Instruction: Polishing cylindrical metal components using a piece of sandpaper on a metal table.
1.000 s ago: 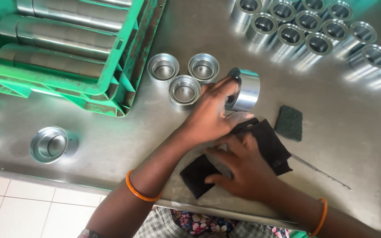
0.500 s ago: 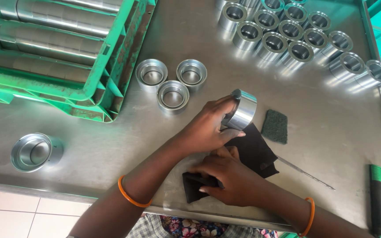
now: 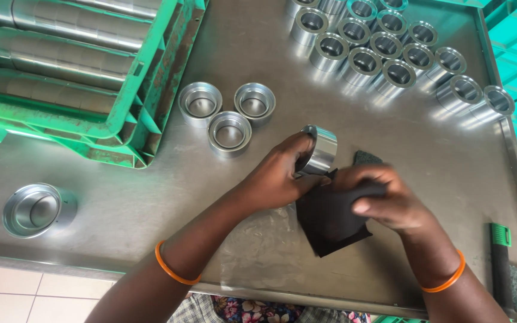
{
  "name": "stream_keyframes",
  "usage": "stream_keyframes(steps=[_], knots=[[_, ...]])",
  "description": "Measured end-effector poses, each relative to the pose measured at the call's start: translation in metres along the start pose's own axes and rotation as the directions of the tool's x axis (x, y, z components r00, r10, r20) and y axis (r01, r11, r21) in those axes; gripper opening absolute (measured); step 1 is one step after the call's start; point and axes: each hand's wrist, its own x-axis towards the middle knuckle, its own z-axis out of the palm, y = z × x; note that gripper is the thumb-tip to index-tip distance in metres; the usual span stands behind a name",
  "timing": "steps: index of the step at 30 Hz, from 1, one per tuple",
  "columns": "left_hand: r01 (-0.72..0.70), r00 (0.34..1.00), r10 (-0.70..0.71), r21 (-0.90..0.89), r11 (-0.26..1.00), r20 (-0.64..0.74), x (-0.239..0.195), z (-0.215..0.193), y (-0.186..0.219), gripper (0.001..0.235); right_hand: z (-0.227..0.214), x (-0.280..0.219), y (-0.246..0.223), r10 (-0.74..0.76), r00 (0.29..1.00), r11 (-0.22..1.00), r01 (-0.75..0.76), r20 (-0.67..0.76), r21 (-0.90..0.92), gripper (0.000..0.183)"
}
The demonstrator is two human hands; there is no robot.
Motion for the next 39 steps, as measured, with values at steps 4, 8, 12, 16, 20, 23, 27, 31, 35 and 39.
stream_keyframes(steps=[4, 8, 12, 16, 20, 23, 27, 31, 35, 39], knots=[[0.043, 0.999, -0.042, 0.058, 0.997, -0.017, -0.002, 0.001, -0.004, 0.042, 0.0, 0.004, -0.009, -0.182, 0.981, 0.873, 0.192, -0.066, 0.448, 0.023], [0.042, 0.999, -0.041, 0.101, 0.994, -0.01, -0.003, 0.003, -0.002, 0.038, 0.0, 0.008, -0.014, -0.179, 0.966, 0.905, 0.236, -0.186, 0.353, 0.022], [0.06, 0.998, -0.058, 0.139, 0.988, -0.022, -0.002, 0.0, 0.009, 0.041, 0.001, 0.011, -0.022, -0.158, 0.879, 0.883, 0.33, -0.45, 0.334, 0.019], [0.026, 0.998, -0.015, 0.18, 0.983, -0.06, -0.002, 0.001, 0.002, 0.045, -0.001, 0.014, -0.011, -0.098, 0.736, 0.876, 0.383, -0.67, 0.292, 0.009], [0.065, 0.997, -0.056, 0.231, 0.971, -0.045, -0.002, 0.003, 0.01, 0.046, 0.02, 0.022, -0.002, -0.384, 0.721, 0.917, 0.227, -0.577, -0.327, 0.021], [0.102, 0.995, -0.098, 0.245, 0.964, -0.026, -0.003, 0.005, 0.014, 0.046, 0.046, 0.029, -0.006, -0.45, 0.805, 0.805, 0.179, -0.387, -0.566, 0.021], [0.091, 0.996, -0.085, 0.217, 0.972, -0.036, -0.004, 0.005, 0.01, 0.047, 0.059, 0.03, -0.012, -0.47, 0.824, 0.671, 0.101, -0.316, -0.734, 0.022], [0.04, 0.999, -0.031, 0.245, 0.969, -0.04, -0.001, -0.002, 0.005, 0.054, 0.059, 0.027, -0.015, -0.553, 0.811, 0.571, 0.203, -0.19, -0.795, 0.022], [-0.087, 0.996, 0.091, 0.323, 0.942, 0.003, 0.0, -0.017, -0.01, 0.064, 0.06, 0.022, -0.021, -0.575, 0.814, 0.492, 0.27, -0.076, -0.828, 0.026], [-0.207, 0.978, 0.196, 0.256, 0.944, 0.068, 0.001, -0.038, -0.007, 0.067, 0.057, 0.012, -0.021, -0.541, 0.841, 0.511, 0.349, 0.022, -0.785, 0.027]])
